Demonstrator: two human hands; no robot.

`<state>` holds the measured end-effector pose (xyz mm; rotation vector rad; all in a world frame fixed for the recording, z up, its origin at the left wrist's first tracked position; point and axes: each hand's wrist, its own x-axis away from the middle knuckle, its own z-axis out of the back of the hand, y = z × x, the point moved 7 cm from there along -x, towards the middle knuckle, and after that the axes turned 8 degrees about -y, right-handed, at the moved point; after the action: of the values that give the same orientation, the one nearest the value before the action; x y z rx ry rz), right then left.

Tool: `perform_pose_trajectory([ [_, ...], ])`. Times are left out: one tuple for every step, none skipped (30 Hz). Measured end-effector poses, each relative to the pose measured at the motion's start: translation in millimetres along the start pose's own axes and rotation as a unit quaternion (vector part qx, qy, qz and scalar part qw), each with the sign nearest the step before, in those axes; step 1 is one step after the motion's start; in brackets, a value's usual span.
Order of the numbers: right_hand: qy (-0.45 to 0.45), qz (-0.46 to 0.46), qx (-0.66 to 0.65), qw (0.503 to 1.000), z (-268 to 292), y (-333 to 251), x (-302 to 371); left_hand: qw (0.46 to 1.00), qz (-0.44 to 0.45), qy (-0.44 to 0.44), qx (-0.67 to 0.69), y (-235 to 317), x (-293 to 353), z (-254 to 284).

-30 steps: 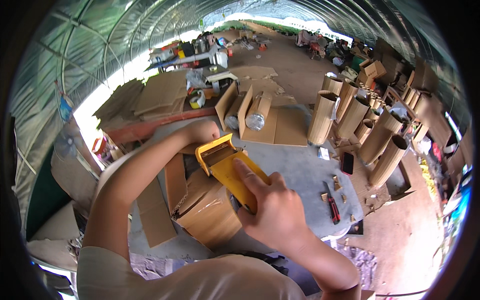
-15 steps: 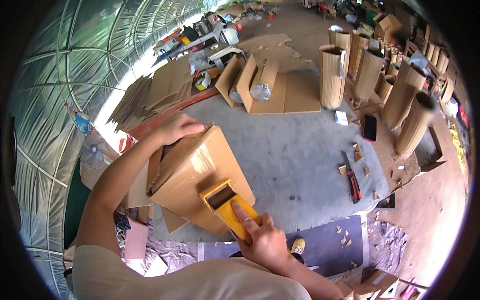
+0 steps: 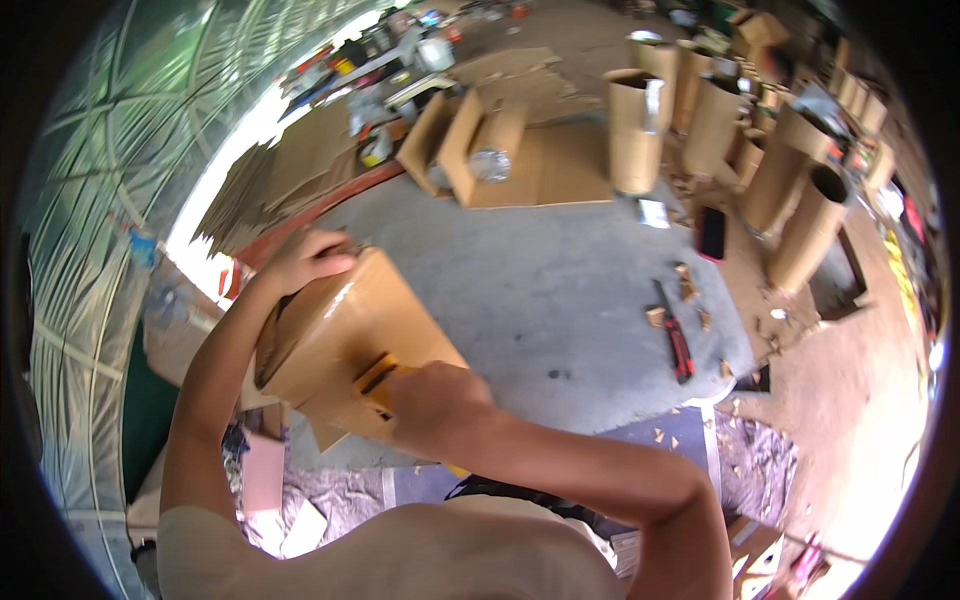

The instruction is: The person cuts a large cardboard sheet with a utility knife, wraps it around a cylindrical object to form a box, and secures the seams with a tape dispenser. The person repeats this process to assemble multiple cardboard boxes.

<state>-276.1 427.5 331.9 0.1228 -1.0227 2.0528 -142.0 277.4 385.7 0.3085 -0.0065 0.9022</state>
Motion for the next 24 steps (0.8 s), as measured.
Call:
perform_pose_trajectory([
  [-0.007, 0.023, 0.029, 0.999, 0, -12, -3, 1.0, 0.016, -0.01, 0.015, 5, 6, 2],
  [-0.011, 0.043, 0.062, 0.997, -1, -22, -6, 0.998, -0.01, 0.032, 0.051, 9, 10, 5],
  [-0.092, 0.038, 0.192, 0.976, -23, -31, -29, 0.999, 0.032, -0.002, 0.043, 3, 9, 4],
  [-0.097, 0.035, 0.225, 0.969, -52, -17, -50, 1.0, 0.014, 0.009, 0.015, 13, 3, 5],
  [-0.097, 0.028, 0.259, 0.961, -79, -2, -66, 0.999, -0.013, 0.02, -0.025, 29, -5, 7],
  [-0.022, 0.031, 0.203, 0.978, -98, 17, -81, 0.999, 0.007, 0.029, -0.026, 31, -8, 7],
  [-0.032, 0.018, 0.207, 0.978, -97, 25, -74, 0.998, 0.03, 0.043, -0.02, 27, -5, 6],
  [-0.044, 0.012, 0.21, 0.977, -95, 31, -69, 0.995, 0.084, 0.045, 0.025, 11, 4, 5],
  [-0.03, -0.014, 0.151, 0.988, -79, 40, -38, 0.986, 0.137, 0.046, 0.078, -7, 16, 3],
  [-0.021, -0.038, 0.119, 0.992, -64, 58, -20, 0.968, 0.175, 0.058, 0.168, -17, 21, -1],
  [-0.014, -0.047, 0.088, 0.995, -47, 68, -2, 0.939, 0.224, 0.07, 0.25, -29, 37, -2],
  [0.027, -0.087, 0.042, 0.995, -27, 70, 19, 0.899, 0.316, 0.099, 0.287, -87, 67, -15],
  [0.068, -0.121, -0.003, 0.99, -13, 75, 40, 0.878, 0.366, 0.104, 0.29, -120, 101, -20],
  [0.207, -0.129, 0.022, 0.97, -10, 90, 50, 0.87, 0.362, 0.114, 0.314, -150, 130, -32],
  [0.262, -0.1, -0.003, 0.96, 2, 91, 64, 0.86, 0.359, 0.128, 0.34, -172, 162, -41],
  [0.323, -0.078, -0.026, 0.943, 12, 98, 78, 0.835, 0.402, 0.126, 0.353, -126, 165, -43],
  [0.378, -0.046, -0.057, 0.923, 14, 100, 90, 0.818, 0.423, 0.103, 0.376, -125, 182, -49],
  [0.439, 0.025, -0.13, 0.889, 14, 100, 101, 0.804, 0.436, 0.078, 0.398, -120, 193, -52],
  [0.488, 0.081, -0.202, 0.845, 6, 102, 99, 0.803, 0.448, 0.034, 0.392, -87, 181, -57],
  [0.508, 0.108, -0.263, 0.813, 1, 88, 101, 0.815, 0.378, 0.099, 0.428, -77, 177, -62],
  [0.527, 0.136, -0.321, 0.775, -3, 70, 107, 0.82, 0.303, 0.167, 0.455, -70, 178, -59],
  [0.521, 0.154, -0.35, 0.763, -13, 54, 106, 0.824, 0.224, 0.142, 0.501, -65, 179, -63],
  [0.541, 0.212, -0.361, 0.729, -24, 42, 110, 0.825, 0.124, 0.11, 0.541, -55, 169, -61],
  [0.549, 0.207, -0.359, 0.726, -40, 38, 105, 0.825, 0.035, 0.078, 0.558, -45, 161, -61],
])
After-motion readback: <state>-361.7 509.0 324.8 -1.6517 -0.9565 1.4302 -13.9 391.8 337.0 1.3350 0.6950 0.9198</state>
